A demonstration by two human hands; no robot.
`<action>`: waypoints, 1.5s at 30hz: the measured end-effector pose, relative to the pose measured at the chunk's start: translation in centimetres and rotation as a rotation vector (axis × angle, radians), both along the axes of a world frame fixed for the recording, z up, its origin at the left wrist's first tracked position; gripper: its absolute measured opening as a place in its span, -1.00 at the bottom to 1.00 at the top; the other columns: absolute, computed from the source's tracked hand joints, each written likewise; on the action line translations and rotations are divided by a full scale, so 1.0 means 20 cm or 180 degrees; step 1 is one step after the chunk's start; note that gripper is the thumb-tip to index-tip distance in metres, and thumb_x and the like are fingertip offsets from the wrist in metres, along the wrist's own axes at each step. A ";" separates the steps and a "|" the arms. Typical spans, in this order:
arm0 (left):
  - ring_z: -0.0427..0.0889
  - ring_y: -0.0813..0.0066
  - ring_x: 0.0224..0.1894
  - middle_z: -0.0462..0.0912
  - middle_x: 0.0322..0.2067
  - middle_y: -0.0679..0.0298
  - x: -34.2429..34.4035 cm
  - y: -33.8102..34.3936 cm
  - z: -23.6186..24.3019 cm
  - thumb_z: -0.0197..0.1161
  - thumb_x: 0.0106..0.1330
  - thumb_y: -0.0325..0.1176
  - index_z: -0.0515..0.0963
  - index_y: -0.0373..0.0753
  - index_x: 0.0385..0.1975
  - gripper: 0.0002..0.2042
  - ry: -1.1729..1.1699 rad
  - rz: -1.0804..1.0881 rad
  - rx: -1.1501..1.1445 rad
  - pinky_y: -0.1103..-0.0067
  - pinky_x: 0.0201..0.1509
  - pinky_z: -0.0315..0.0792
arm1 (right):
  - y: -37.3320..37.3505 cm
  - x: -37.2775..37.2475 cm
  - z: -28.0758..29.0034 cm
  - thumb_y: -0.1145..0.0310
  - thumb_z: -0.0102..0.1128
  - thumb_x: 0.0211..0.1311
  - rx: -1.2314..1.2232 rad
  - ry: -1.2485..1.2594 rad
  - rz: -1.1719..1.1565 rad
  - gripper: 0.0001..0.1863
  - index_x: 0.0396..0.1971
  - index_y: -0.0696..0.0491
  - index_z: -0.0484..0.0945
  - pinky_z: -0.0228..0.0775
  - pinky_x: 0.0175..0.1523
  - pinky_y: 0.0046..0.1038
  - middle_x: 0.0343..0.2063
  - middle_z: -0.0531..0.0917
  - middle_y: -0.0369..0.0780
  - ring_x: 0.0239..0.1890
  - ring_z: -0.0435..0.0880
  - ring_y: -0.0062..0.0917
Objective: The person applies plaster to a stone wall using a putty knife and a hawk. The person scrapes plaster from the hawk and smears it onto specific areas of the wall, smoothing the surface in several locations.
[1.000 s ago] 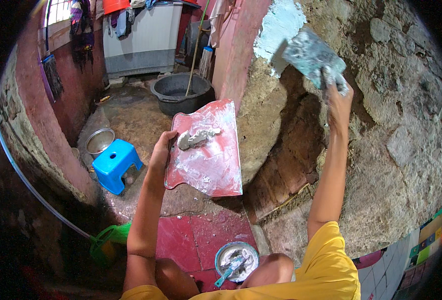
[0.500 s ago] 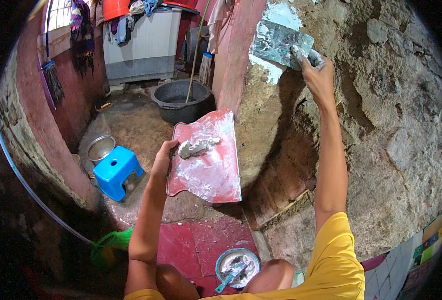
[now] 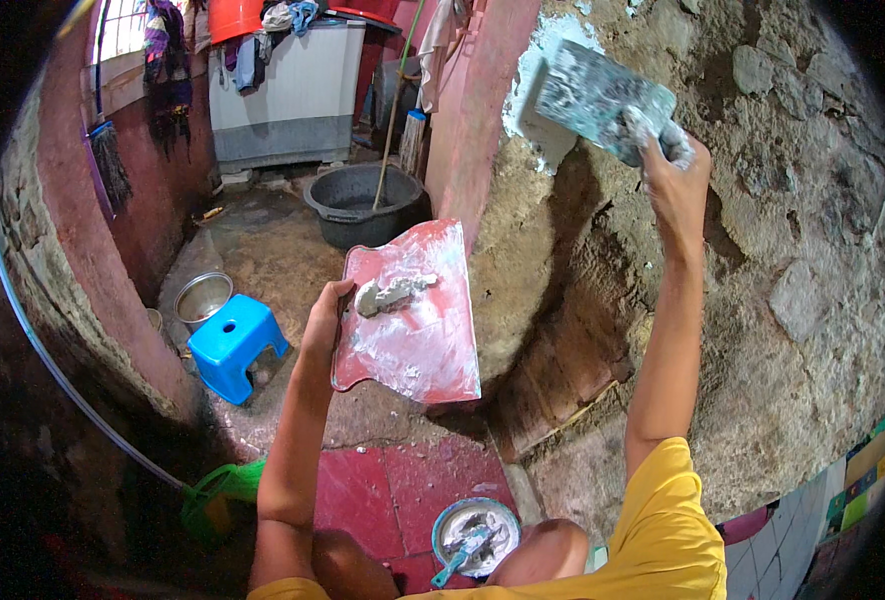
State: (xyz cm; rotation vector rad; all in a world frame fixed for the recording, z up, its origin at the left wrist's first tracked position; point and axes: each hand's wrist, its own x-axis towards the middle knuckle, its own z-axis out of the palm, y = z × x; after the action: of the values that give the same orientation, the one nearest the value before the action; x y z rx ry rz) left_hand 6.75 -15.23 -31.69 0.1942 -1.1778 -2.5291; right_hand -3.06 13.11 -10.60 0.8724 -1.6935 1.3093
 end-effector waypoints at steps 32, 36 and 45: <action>0.48 0.45 -0.62 0.49 -0.57 0.22 0.02 -0.03 -0.05 -0.07 0.05 -0.22 0.40 -0.33 -0.46 -0.73 0.0075 -0.0242 0.0489 0.56 -0.47 0.42 | -0.41 0.07 0.03 0.35 0.16 -0.23 -0.0147 0.1104 -0.1078 -0.78 -0.59 0.21 0.51 0.26 -0.57 -0.56 -0.79 0.51 -0.20 -0.76 0.39 -0.65; 0.49 0.45 -0.60 0.49 -0.56 0.21 0.03 -0.01 -0.01 -0.08 0.06 -0.22 0.40 -0.34 -0.43 -0.72 0.0094 -0.0252 0.0417 0.58 -0.46 0.42 | -0.40 0.06 -0.04 0.36 0.16 -0.22 -0.0049 0.1105 -0.1082 -0.79 -0.58 0.21 0.51 0.27 -0.56 -0.55 -0.77 0.51 -0.17 -0.75 0.43 -0.61; 0.49 0.43 -0.64 0.49 -0.56 0.20 0.02 -0.01 -0.03 -0.08 0.06 -0.21 0.39 -0.34 -0.41 -0.71 0.0056 -0.0221 0.0408 0.53 -0.51 0.43 | -0.43 0.12 -0.17 0.39 0.19 -0.23 -0.0076 0.0938 -0.1022 -0.81 -0.58 0.20 0.52 0.24 -0.59 -0.57 -0.76 0.52 -0.17 -0.74 0.43 -0.65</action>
State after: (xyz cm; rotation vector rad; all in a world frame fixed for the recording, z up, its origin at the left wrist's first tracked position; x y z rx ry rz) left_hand 7.10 -15.42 -32.34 0.1647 -1.0334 -2.6636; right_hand -0.62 4.57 -14.07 0.7049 -1.5074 0.9340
